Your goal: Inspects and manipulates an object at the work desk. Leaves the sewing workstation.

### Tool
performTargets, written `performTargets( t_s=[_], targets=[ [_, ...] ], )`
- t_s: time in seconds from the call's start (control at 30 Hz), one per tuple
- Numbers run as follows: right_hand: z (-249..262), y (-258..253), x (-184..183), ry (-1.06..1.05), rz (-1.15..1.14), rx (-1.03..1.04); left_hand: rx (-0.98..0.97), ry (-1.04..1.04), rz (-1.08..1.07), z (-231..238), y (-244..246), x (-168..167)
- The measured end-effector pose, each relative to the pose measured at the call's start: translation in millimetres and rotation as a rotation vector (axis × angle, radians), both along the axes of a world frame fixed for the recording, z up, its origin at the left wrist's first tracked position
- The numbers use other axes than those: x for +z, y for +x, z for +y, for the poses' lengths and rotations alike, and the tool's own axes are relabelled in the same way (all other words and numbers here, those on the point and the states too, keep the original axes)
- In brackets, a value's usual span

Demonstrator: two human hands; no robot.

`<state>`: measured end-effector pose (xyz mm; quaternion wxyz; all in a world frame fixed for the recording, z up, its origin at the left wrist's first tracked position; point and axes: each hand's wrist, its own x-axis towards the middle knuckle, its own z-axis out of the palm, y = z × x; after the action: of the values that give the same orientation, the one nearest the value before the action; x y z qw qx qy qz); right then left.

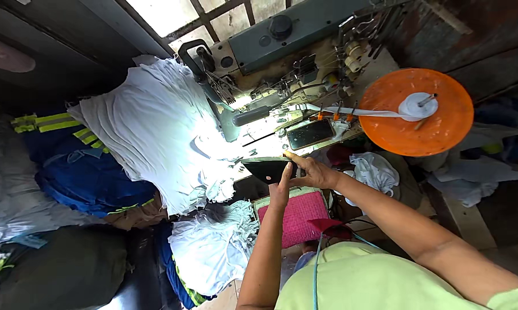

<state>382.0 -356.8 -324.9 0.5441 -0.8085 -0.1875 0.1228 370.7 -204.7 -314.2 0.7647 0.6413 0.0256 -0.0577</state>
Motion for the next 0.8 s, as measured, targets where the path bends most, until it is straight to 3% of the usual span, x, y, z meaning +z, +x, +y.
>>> performTargets(
  t_s=[0.8],
  targets=[
    [2,0,2,-0.096,-0.013,0.007,0.020,-0.074,0.013,4,2,-13]
  ],
)
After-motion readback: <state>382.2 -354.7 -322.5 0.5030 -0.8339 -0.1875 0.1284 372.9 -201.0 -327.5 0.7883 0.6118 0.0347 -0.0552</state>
